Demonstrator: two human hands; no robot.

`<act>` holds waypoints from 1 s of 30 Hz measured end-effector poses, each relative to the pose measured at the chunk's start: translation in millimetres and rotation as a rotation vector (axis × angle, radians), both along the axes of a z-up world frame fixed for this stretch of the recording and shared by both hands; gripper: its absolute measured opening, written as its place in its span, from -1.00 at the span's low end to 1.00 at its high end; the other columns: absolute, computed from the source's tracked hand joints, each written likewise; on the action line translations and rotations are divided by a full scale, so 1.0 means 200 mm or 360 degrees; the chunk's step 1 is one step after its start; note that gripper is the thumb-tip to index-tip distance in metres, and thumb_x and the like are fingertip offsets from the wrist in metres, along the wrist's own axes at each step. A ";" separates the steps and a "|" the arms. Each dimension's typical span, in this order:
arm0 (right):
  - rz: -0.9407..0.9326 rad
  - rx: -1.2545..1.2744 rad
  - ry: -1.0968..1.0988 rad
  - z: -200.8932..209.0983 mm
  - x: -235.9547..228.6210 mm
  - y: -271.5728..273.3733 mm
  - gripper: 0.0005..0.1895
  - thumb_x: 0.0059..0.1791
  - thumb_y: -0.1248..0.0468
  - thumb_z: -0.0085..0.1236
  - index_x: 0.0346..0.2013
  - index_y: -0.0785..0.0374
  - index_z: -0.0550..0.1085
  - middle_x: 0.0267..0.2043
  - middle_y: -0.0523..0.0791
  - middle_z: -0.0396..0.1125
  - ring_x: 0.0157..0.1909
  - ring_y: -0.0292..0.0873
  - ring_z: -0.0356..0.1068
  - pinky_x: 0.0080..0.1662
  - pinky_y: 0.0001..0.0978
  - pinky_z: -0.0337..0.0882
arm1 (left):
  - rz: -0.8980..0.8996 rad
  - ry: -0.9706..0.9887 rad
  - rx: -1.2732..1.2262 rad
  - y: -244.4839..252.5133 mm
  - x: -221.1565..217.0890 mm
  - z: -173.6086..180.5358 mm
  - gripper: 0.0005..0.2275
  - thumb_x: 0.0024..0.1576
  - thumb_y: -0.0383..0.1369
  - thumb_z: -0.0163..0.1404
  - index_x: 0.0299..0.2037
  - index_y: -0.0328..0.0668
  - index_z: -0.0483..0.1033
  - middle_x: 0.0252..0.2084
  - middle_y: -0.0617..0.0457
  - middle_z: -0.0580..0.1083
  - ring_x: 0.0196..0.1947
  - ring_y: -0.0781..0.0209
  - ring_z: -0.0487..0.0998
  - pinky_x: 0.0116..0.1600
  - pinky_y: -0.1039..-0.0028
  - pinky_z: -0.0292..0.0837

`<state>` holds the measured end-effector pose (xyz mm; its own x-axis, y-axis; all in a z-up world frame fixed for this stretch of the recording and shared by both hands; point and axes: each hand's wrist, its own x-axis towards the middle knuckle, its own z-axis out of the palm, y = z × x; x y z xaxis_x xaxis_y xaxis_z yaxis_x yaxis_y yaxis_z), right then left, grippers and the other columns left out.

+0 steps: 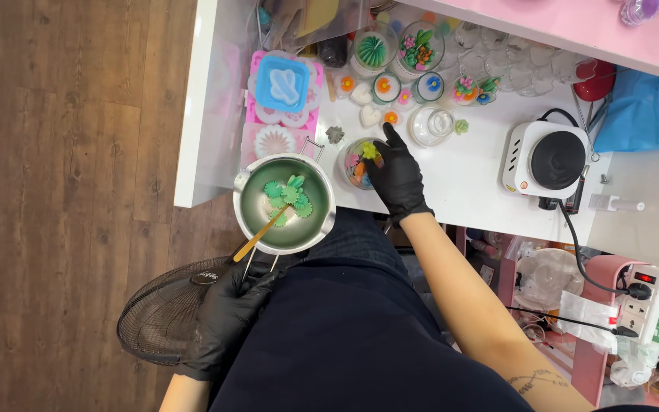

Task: Sort and prepare decorative wax elements for candle assembly.

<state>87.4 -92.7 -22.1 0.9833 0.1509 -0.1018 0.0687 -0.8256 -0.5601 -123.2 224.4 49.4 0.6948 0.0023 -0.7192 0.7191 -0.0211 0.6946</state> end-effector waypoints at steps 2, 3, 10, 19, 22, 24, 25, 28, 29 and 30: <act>-0.0067 -0.0012 -0.0035 0.05 -0.01 0.00 -0.59 -0.11 0.32 0.28 0.04 0.30 0.54 0.48 0.10 0.13 0.05 0.10 0.49 0.00 -0.18 0.50 | -0.0048 -0.0076 0.0034 0.01 0.01 -0.01 -0.67 0.08 -0.46 0.18 0.06 -0.30 0.57 -0.14 0.06 0.66 -0.13 0.40 0.63 -0.02 0.57 0.54; -0.0073 -0.0012 -0.0035 0.08 -0.02 0.02 -0.59 -0.11 0.32 0.28 0.04 0.30 0.54 0.48 0.10 0.13 0.05 0.10 0.49 0.00 -0.18 0.50 | -0.0054 -0.0077 0.0035 0.01 0.02 0.01 -0.67 0.08 -0.46 0.18 0.06 -0.30 0.57 -0.14 0.06 0.66 -0.13 0.40 0.63 -0.02 0.57 0.54; 0.0041 -0.0222 -0.0041 0.13 0.03 0.03 -0.71 -0.18 0.26 0.32 -0.16 0.16 0.65 0.47 0.12 0.04 0.32 0.21 0.22 0.15 -0.04 0.37 | -0.0078 0.0120 0.0114 -0.01 0.13 0.09 -0.72 0.11 -0.43 0.16 0.03 -0.29 0.61 -0.23 0.00 0.65 -0.25 0.34 0.58 -0.14 0.53 0.48; 0.0231 -0.0417 -0.0141 0.05 0.08 0.02 -0.75 -0.19 0.19 0.38 -0.23 0.11 0.67 0.35 -0.03 0.25 0.33 0.10 0.24 0.18 -0.01 0.27 | -0.0002 0.0093 0.0039 -0.01 0.14 0.11 -0.72 0.10 -0.47 0.15 0.03 -0.29 0.60 -0.16 0.03 0.67 -0.16 0.35 0.64 -0.02 0.54 0.54; 0.0241 -0.0313 -0.0268 0.04 0.04 0.01 -0.72 -0.21 0.22 0.43 -0.23 0.17 0.65 0.33 -0.06 0.31 0.33 0.06 0.27 0.22 -0.07 0.30 | 0.0002 0.0046 0.0014 -0.01 0.13 0.08 -0.71 0.09 -0.48 0.15 0.04 -0.30 0.58 -0.13 0.04 0.66 -0.12 0.35 0.64 0.02 0.53 0.55; 0.0233 -0.0280 -0.0331 0.04 0.03 0.01 -0.70 -0.24 0.24 0.45 -0.24 0.19 0.65 0.31 -0.08 0.34 0.32 0.05 0.29 0.24 -0.09 0.31 | -0.0014 0.0040 0.0035 0.00 0.12 0.06 -0.70 0.09 -0.48 0.15 0.04 -0.30 0.57 -0.12 0.04 0.66 -0.11 0.34 0.65 0.04 0.53 0.56; 0.0134 -0.0140 -0.0227 0.03 0.03 0.01 -0.70 -0.24 0.25 0.45 -0.24 0.18 0.64 0.29 -0.09 0.36 0.30 0.02 0.31 0.24 -0.12 0.32 | -0.0029 0.0030 0.0040 0.01 0.10 0.04 -0.69 0.08 -0.48 0.15 0.06 -0.28 0.56 -0.11 0.06 0.66 -0.10 0.35 0.65 0.03 0.53 0.55; 0.0110 -0.0031 -0.0278 0.07 0.00 0.01 -0.74 -0.24 0.28 0.45 -0.28 0.13 0.63 0.26 -0.12 0.39 0.29 0.03 0.33 0.25 -0.12 0.34 | -0.0071 -0.0032 0.0039 0.02 0.07 -0.02 -0.69 0.08 -0.48 0.16 0.06 -0.28 0.56 -0.11 0.05 0.66 -0.10 0.35 0.65 0.03 0.53 0.55; 0.0189 -0.0057 -0.0435 0.08 -0.01 0.01 -0.78 -0.24 0.29 0.45 -0.32 0.11 0.63 0.24 -0.13 0.40 0.31 0.06 0.32 0.25 -0.09 0.33 | -0.0094 -0.0085 0.0037 0.02 0.05 -0.04 -0.70 0.09 -0.47 0.17 0.05 -0.29 0.57 -0.12 0.03 0.67 -0.10 0.34 0.65 0.03 0.52 0.56; 0.0191 -0.0060 -0.0435 0.14 -0.03 0.00 -0.78 -0.24 0.29 0.45 -0.32 0.11 0.63 0.24 -0.13 0.40 0.31 0.06 0.32 0.25 -0.09 0.33 | -0.0093 -0.0085 0.0034 0.02 0.06 -0.01 -0.70 0.09 -0.47 0.17 0.05 -0.29 0.57 -0.12 0.03 0.67 -0.10 0.34 0.65 0.03 0.52 0.56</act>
<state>81.5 -91.8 5.2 0.9504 0.2688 0.1566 0.3110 -0.8224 -0.4764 -110.4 228.1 46.6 0.7318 -0.0244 -0.6811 0.6779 -0.0771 0.7311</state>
